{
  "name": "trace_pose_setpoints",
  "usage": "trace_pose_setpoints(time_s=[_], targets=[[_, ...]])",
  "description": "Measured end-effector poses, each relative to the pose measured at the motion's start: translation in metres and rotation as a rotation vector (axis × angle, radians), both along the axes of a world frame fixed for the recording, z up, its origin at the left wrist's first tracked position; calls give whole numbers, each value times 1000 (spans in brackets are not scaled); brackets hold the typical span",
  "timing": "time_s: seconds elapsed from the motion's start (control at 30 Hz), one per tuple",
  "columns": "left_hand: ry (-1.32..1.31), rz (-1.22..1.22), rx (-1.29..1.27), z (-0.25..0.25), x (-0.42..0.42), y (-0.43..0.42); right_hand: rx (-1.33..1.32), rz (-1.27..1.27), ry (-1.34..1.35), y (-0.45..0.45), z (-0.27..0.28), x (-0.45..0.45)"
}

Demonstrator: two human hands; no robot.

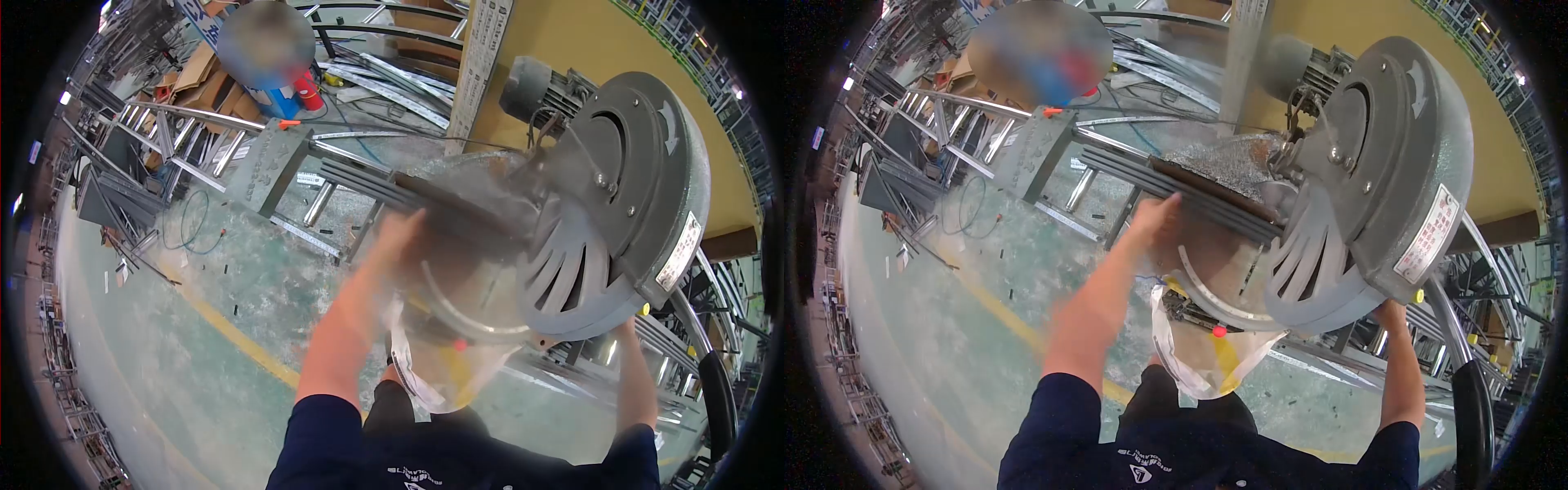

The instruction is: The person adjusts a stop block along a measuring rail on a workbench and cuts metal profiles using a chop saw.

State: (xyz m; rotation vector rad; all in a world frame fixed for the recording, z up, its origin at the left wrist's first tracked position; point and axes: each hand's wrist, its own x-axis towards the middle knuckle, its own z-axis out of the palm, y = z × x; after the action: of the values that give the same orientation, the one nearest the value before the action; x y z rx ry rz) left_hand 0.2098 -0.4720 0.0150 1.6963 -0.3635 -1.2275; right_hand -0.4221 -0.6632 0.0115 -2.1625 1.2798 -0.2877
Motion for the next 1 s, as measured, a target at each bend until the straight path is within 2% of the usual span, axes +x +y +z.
trace_pose_setpoints(time_s=[0.03, 0.07, 0.1, 0.13, 0.17, 0.23, 0.27, 0.3, 0.33, 0.37, 0.43, 0.47, 0.53, 0.63, 0.7, 0.77, 0.83, 0.87, 0.93, 0.97, 1.0], targets=[[98, 59, -12, -3, -13, -11, 273, -177, -370, -6, -11, -7], [198, 118, -22, -7, -23, -18, 270, -177, -368, -1, -2, 1], [202, 120, -26, -12, -26, -25, -98, 35, -57, 7, 7, 12], [-18, 133, 14, -19, -29, -31, -460, 246, 259, 12, 15, 19], [-239, 143, 57, -22, -30, -33, -458, 248, 262, 7, 2, 9], [-192, 153, 90, 18, -33, -27, -377, 235, 279, -13, -55, -33], [-145, 166, 123, 34, -32, -23, -379, 235, 277, -4, -42, -16], [-147, 168, 121, 29, -28, -23, 218, -203, -338, 9, -26, 7], [-272, 173, 112, 17, -22, -24, 826, -636, -945, 16, -15, 24], [-396, 178, 104, 3, -16, -24, 826, -633, -946, 13, -18, 24], [-470, 164, 143, -25, 3, -27, 958, -547, -1146, 1, -55, 0], [-543, 148, 182, -31, 10, -27, 958, -548, -1146, -5, -75, -13], [-521, 109, 205, -17, 12, -24, 257, -115, -251, -12, -104, -35], [-455, 171, 151, -14, 10, -24, 159, -163, -237, 5, -100, -31], [-293, 210, 115, -9, 7, -22, 139, -262, -305, 21, -86, -25], [-343, 210, 124, 10, 2, -19, 117, -356, -379, 35, -60, -12], [-391, 211, 131, 24, -2, -17, -144, -431, -148, 49, -28, 2], [-358, 226, 93, 27, -3, -17, -146, -432, -148, 54, -23, 12], [-323, 239, 55, 20, -2, -19, -289, -484, 43, 66, -16, 31], [-322, 250, 84, 3, 4, -22, -288, -471, -92, 71, 6, 56], [-321, 252, 112, -12, 9, -25, -289, -484, -88, 63, -1, 48]])
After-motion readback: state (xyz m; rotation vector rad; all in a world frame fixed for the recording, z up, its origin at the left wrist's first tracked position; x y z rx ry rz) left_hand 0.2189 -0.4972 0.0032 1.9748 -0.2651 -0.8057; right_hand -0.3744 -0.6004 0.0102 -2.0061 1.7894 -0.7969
